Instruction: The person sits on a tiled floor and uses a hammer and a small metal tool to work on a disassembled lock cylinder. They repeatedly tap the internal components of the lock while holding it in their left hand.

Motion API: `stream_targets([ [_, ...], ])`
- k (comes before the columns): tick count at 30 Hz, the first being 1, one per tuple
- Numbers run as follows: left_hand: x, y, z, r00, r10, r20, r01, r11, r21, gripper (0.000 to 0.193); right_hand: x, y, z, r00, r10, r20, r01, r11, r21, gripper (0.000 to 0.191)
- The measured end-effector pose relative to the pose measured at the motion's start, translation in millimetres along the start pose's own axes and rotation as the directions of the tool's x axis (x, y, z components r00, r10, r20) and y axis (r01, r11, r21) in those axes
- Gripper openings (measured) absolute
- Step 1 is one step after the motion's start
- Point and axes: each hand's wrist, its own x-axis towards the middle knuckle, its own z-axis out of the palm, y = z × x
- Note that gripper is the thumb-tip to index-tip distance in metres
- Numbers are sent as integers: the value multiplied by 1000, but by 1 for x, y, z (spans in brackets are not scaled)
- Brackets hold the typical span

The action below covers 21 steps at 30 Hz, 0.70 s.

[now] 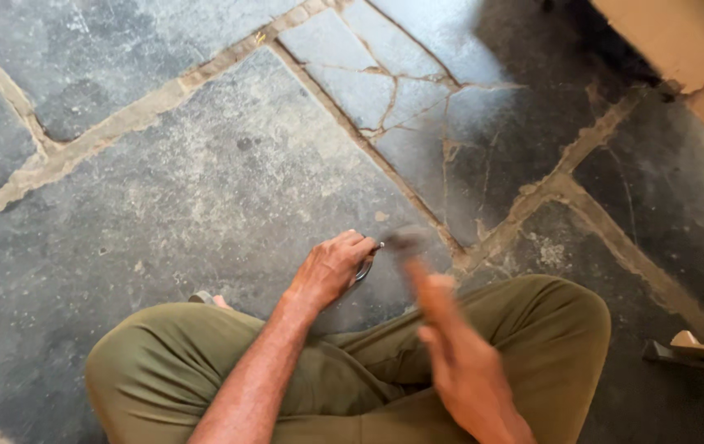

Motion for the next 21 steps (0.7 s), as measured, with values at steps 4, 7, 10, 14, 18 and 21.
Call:
stream_targets([
  [4,-1,-2,-1,1000,-16,4,16,999,51,8,6,-1,0,998,9,64,-9,1000,0,68],
  [7,-2,0,0,999,-23,24,23,1000,4,10,4,-8,-16,992,117,37,-118,993,22,67],
  [10,1,0,-2,993,-105,51,107,994,-34,13,12,-13,-26,988,154,-14,-153,988,36,68],
  [14,4,1,-9,975,-206,88,211,975,-64,13,18,-12,-30,986,164,18,-164,984,64,68],
  [18,9,6,-17,953,-292,85,296,954,-35,15,40,0,-14,950,296,96,-308,938,158,68],
  [21,11,8,-28,951,-310,2,310,950,-44,15,88,21,11,974,210,84,-221,960,170,66],
])
